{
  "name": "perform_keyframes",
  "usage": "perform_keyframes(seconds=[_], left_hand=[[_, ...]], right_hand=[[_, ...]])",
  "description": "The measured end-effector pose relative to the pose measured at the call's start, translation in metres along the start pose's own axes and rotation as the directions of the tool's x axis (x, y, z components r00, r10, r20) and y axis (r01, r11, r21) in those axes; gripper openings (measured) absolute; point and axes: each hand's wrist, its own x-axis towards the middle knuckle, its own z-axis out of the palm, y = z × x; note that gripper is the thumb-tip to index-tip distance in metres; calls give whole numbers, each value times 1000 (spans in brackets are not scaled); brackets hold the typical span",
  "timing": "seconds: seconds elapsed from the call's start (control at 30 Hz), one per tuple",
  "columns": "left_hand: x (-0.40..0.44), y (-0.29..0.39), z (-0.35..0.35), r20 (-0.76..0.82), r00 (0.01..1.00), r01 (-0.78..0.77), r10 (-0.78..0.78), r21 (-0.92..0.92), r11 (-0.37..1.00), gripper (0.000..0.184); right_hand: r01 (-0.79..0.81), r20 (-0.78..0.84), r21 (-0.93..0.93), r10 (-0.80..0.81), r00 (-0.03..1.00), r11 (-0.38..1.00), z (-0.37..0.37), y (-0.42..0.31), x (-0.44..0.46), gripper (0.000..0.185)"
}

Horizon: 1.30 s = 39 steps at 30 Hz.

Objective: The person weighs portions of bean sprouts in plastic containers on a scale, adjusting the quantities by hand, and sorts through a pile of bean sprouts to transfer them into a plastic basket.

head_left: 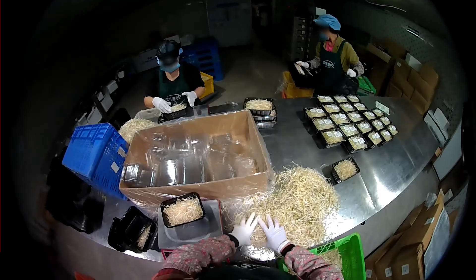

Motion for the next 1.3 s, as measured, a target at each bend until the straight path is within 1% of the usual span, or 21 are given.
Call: perform_keyframes(seconds=[0.07,0.17,0.27,0.43,0.5,0.57,0.6,0.63,0.67,0.7,0.73,0.83,0.9,0.93,0.97,1.0,1.07,1.13,1.2,1.27,1.3], left_hand=[[21,-3,0,-26,999,43,-44,-19,999,109],[18,3,-28,77,994,90,-79,-144,985,89],[6,-3,-34,-70,997,3,-14,-156,988,78],[9,-17,-21,-2,999,53,-54,-121,991,103],[12,-18,-21,93,993,81,-67,-162,983,98],[21,-45,13,-104,993,-67,56,-104,992,47],[21,-35,-12,29,1000,9,-5,-135,991,36],[17,-36,-24,-73,996,-56,46,-140,989,38],[12,-36,-34,-184,979,-117,91,-135,984,41],[9,-30,-49,-182,977,-140,112,-148,979,43],[10,-23,-65,-200,971,-165,133,-151,975,46],[22,10,-79,-237,929,-303,283,-48,952,53],[36,31,-62,-265,912,-305,313,71,950,71],[38,36,-51,-300,900,-283,316,148,948,78],[36,35,-43,-298,900,-285,317,147,947,78],[32,34,-39,-295,937,-200,188,-7,980,79],[18,21,-32,-252,968,-62,3,-229,971,76],[4,-1,-9,-308,942,-27,-136,-470,882,75],[-3,-4,6,-350,918,-34,-187,-539,842,70],[0,10,13,-127,926,70,-354,-867,493,65],[4,19,15,-116,930,64,-350,-884,463,63]], right_hand=[[-24,99,229,1,995,973,-4,21,17,84],[-33,-27,340,45,999,940,-9,48,12,59],[-138,-29,388,162,986,911,-21,78,-5,57],[-264,90,183,251,964,947,-31,81,-16,72],[-261,89,211,247,965,942,-16,83,-17,69],[-312,58,455,322,945,834,-6,95,-20,53],[-328,-66,495,412,909,804,12,107,-24,46],[-384,30,549,441,897,743,-11,114,-24,42],[-225,-52,807,445,894,546,43,151,-22,48],[-234,-15,873,504,864,427,18,153,-26,51],[-375,118,850,560,820,370,-19,149,-25,53],[-381,125,821,518,846,424,-48,140,-12,60],[-337,238,924,422,875,180,-41,125,3,72],[-360,260,902,366,894,239,-31,119,11,83],[-391,227,800,374,899,455,-25,118,11,83],[-404,194,650,373,907,644,-24,116,10,83],[-410,223,750,385,896,519,-26,124,-1,85],[-363,237,915,494,837,176,-4,145,-11,87],[-350,180,909,543,820,227,6,150,-12,89],[-357,96,876,608,788,324,9,145,-4,92],[-372,64,830,592,803,415,-2,133,1,96]])
